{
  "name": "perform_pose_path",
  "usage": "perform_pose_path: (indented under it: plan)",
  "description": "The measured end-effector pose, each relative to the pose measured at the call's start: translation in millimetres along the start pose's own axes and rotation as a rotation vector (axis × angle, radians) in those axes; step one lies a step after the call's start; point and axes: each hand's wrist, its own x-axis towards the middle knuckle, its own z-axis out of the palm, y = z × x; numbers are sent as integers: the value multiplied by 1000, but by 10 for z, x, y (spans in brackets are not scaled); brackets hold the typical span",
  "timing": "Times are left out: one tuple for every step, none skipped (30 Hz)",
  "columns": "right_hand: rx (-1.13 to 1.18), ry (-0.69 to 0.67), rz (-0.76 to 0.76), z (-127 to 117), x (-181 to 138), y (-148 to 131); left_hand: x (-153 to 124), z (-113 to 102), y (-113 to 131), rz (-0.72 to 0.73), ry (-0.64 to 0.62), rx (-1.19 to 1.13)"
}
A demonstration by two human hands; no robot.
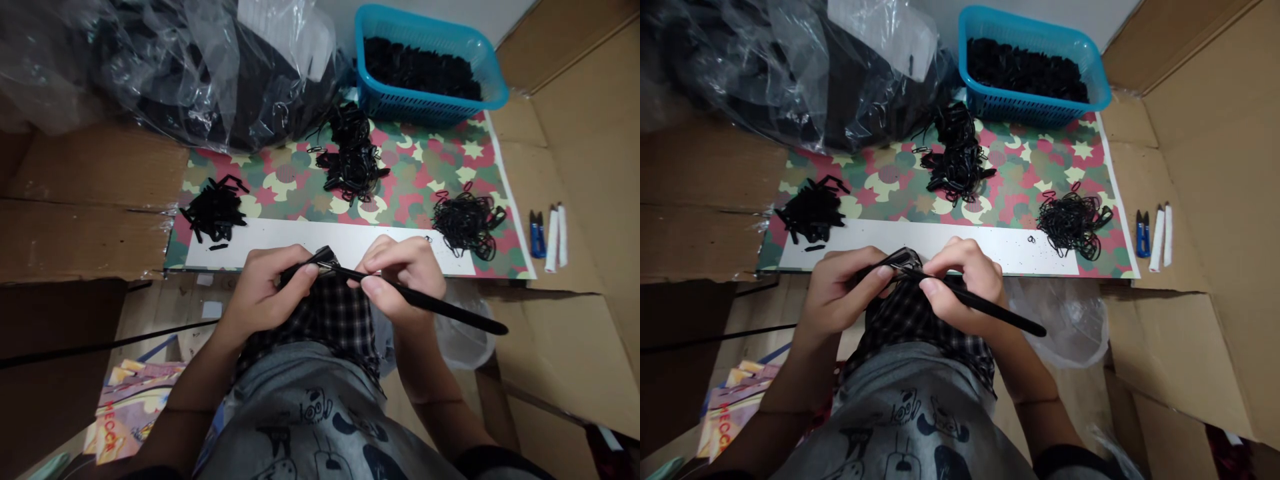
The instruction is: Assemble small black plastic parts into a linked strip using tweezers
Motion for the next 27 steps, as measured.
perform_pose_path:
  plan:
    - [46,27,13,22,-10,13,0,0,8,-10,-9,-34]
    - [94,59,24,51,-19,26,-3,1,16,-25,-16,-70]
    - [141,97,32,86,-27,38,-7,3,23,-42,-20,-111]
    - [180,136,40,123,-33,49,-14,7,29,-61,-25,-153]
    - [209,175,48,163,-37,56,-21,14,33,-79,-30,-197]
    - [224,211,50,202,-38,62,-29,22,34,-98,-36,-237]
    - [222,244,48,237,-37,65,-37,31,34,-119,-40,-273]
    - [209,271,44,269,-34,67,-45,40,33,-142,-43,-305]
    - [192,291,41,295,-32,67,-51,49,30,-165,-45,-333]
    - [176,304,34,316,-31,66,-55,58,28,-188,-43,-356]
    - [166,316,23,333,-31,65,-57,64,25,-205,-38,-374]
    - [161,327,10,347,-34,63,-58,70,24,-217,-32,-388]
    - [160,339,-7,359,-39,62,-58,74,24,-224,-28,-400]
    - [159,352,-25,370,-45,63,-59,78,25,-230,-24,-409]
    - [155,365,-36,380,-51,65,-60,82,28,-235,-19,-417]
    - [147,378,-47,389,-56,69,-63,87,31,-240,-15,-426]
    - [133,389,-58,396,-57,76,-67,92,35,-245,-13,-435]
    - [115,401,-67,400,-55,84,-72,97,40,-252,-14,-444]
    - [95,422,-81,400,-49,94,-77,103,44,-260,-16,-449]
    - [74,446,-96,395,-38,104,-82,109,47,-267,-17,-450]
    - [57,469,-113,386,-24,112,-86,113,49,-268,-17,-446]
    - [46,490,-128,373,-8,119,-89,116,50,-264,-14,-436]
    - [43,506,-138,356,9,124,-91,117,52,-257,-8,-422]
    - [48,519,-153,337,24,127,-91,116,55,-249,-1,-404]
    - [52,525,-165,319,36,128,-91,115,60,-241,6,-387]
    - [51,529,-176,302,45,128,-91,114,68,-236,12,-370]
    - [40,536,-182,289,51,128,-91,114,78,-233,18,-355]
